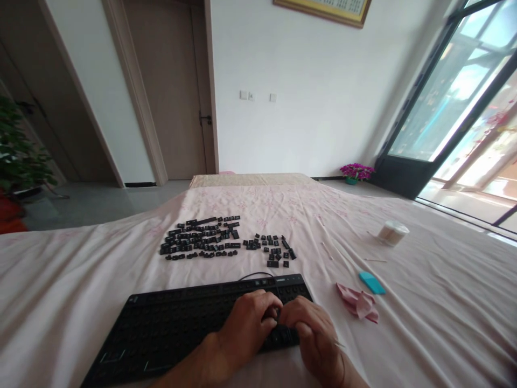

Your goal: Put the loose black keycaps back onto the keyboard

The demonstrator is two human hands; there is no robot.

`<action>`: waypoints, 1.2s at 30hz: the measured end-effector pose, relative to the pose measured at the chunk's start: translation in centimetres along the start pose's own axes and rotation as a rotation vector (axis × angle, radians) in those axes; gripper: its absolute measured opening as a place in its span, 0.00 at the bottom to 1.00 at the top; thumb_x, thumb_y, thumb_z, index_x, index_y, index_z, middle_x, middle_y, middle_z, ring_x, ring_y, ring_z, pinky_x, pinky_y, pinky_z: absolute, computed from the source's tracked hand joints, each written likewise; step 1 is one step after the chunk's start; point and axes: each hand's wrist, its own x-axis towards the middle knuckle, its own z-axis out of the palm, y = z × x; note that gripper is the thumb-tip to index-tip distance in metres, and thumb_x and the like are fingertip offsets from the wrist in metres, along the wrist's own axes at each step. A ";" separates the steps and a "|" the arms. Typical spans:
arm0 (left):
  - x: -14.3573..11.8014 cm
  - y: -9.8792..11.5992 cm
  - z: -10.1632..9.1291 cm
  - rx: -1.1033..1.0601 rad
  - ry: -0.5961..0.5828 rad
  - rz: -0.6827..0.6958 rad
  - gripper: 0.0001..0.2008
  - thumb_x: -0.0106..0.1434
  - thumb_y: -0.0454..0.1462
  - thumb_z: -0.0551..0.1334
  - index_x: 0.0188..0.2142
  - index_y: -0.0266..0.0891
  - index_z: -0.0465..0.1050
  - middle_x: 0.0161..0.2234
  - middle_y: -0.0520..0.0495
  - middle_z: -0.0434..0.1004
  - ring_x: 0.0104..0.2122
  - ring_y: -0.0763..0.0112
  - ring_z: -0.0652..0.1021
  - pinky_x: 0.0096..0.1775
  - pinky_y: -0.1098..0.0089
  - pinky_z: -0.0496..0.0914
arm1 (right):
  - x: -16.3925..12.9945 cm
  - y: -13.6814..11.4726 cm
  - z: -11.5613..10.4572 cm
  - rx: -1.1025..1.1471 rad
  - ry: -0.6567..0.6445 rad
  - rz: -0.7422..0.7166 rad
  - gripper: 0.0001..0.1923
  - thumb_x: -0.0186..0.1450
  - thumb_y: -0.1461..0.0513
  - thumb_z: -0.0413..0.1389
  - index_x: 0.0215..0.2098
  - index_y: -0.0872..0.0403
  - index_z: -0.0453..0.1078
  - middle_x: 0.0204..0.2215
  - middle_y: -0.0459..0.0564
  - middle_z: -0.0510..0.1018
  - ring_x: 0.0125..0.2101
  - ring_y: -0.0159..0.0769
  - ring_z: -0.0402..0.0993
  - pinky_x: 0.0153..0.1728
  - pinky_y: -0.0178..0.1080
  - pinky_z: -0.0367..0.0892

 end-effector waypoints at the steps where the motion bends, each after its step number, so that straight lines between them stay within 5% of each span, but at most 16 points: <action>1: 0.1 0.2 -0.1 0.035 -0.019 -0.002 0.11 0.58 0.30 0.60 0.39 0.43 0.74 0.35 0.50 0.76 0.36 0.69 0.74 0.39 0.70 0.67 | -0.2 0.1 -0.1 0.024 0.031 0.030 0.12 0.69 0.66 0.41 0.33 0.51 0.63 0.27 0.47 0.73 0.29 0.34 0.70 0.31 0.38 0.62; 6: -0.2 1.1 -0.3 0.120 -0.057 -0.008 0.12 0.57 0.29 0.59 0.40 0.43 0.74 0.37 0.49 0.76 0.39 0.65 0.74 0.42 0.67 0.66 | -0.5 0.5 -0.4 0.100 0.147 0.186 0.15 0.70 0.64 0.41 0.28 0.51 0.64 0.25 0.47 0.72 0.27 0.35 0.69 0.30 0.38 0.62; 11: 0.8 -0.1 -1.5 -0.168 0.033 -0.188 0.14 0.53 0.30 0.63 0.40 0.43 0.75 0.32 0.53 0.78 0.33 0.70 0.77 0.37 0.71 0.69 | -0.5 1.1 -0.7 0.197 0.279 0.306 0.18 0.71 0.61 0.39 0.26 0.51 0.63 0.23 0.47 0.70 0.24 0.34 0.65 0.27 0.38 0.60; 14: 3.6 -2.1 -3.4 -0.277 0.187 -0.215 0.14 0.53 0.33 0.64 0.41 0.40 0.74 0.32 0.51 0.79 0.33 0.70 0.78 0.39 0.71 0.70 | -0.5 1.5 -0.6 0.205 0.287 0.349 0.18 0.71 0.60 0.40 0.27 0.51 0.64 0.24 0.47 0.71 0.23 0.32 0.63 0.26 0.37 0.59; 17: 7.4 -4.7 -4.8 -0.153 0.343 -0.228 0.14 0.52 0.35 0.66 0.41 0.38 0.74 0.32 0.49 0.79 0.33 0.70 0.78 0.39 0.71 0.70 | -0.4 1.7 -0.2 0.190 0.207 0.335 0.17 0.71 0.61 0.41 0.28 0.51 0.65 0.24 0.46 0.72 0.23 0.32 0.64 0.27 0.36 0.60; 22: 11.4 -7.4 -4.2 0.082 0.346 -0.300 0.11 0.51 0.32 0.66 0.37 0.39 0.76 0.29 0.51 0.81 0.31 0.70 0.79 0.35 0.72 0.68 | -0.2 1.4 -0.1 0.125 0.144 0.286 0.17 0.70 0.63 0.42 0.27 0.51 0.67 0.24 0.46 0.72 0.24 0.31 0.67 0.29 0.35 0.61; 32: 10.8 -6.5 -3.8 0.278 0.309 -0.251 0.09 0.57 0.36 0.65 0.39 0.47 0.79 0.39 0.51 0.82 0.42 0.63 0.78 0.42 0.68 0.66 | -0.3 1.1 -0.5 0.244 0.093 0.369 0.19 0.71 0.58 0.42 0.27 0.53 0.69 0.25 0.48 0.74 0.24 0.32 0.67 0.28 0.35 0.63; 36: 8.7 -5.3 -4.3 0.350 0.360 -0.100 0.08 0.62 0.38 0.61 0.40 0.46 0.79 0.41 0.50 0.81 0.42 0.65 0.77 0.43 0.69 0.66 | -0.4 0.7 0.0 0.363 0.046 0.475 0.21 0.71 0.54 0.43 0.28 0.53 0.70 0.26 0.48 0.74 0.22 0.30 0.64 0.24 0.34 0.61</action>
